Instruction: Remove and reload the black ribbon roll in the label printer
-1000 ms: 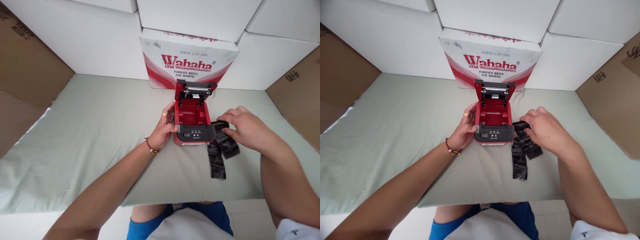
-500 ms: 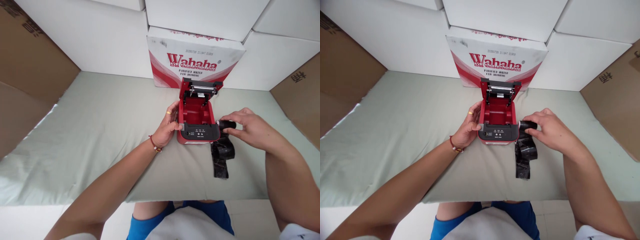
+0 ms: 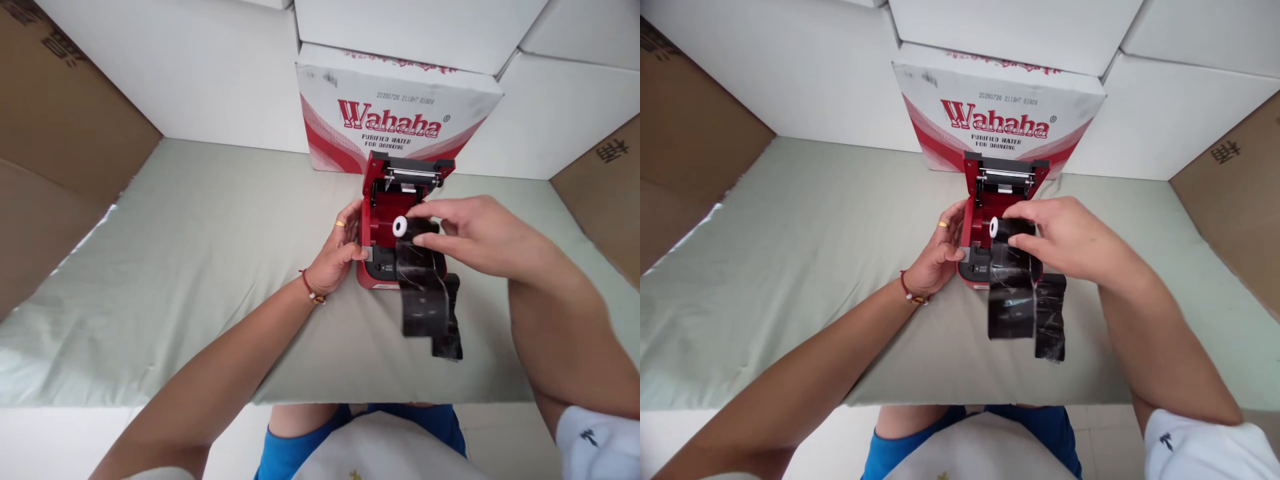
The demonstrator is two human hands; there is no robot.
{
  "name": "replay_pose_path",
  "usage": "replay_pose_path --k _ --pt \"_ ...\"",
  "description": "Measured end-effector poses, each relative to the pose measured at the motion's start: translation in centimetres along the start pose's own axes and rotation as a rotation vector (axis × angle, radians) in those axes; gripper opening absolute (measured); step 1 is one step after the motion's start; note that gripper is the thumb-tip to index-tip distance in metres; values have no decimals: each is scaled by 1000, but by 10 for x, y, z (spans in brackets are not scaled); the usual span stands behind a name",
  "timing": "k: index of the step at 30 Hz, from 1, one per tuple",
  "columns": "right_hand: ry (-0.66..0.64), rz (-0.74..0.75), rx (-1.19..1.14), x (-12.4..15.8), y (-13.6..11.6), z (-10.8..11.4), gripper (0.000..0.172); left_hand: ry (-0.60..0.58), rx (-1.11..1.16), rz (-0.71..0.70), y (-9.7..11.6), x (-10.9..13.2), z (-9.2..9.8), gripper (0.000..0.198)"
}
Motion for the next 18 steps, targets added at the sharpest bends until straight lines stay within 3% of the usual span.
replay_pose_path --k 4,12,15,18 --pt "-8 -106 172 -37 5 -27 45 -6 -8 8 -1 0 -1 97" --pt "-62 -202 403 -55 0 -41 48 -40 -75 -4 -2 -1 0 104" --pt "-31 -144 354 -50 -2 -40 49 -62 -178 -48 -1 2 -2 101" --pt "31 0 187 -30 -16 -28 42 16 -438 -177 13 11 0 83"
Point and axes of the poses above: each hand's wrist, its own x-axis away from the middle knuckle, its own z-axis out of the back of the hand, y = z × x, the point moved 10 cm from there along -x, towards the middle knuckle, and after that the axes turned 1 degree about -y, right-handed, at the moved point
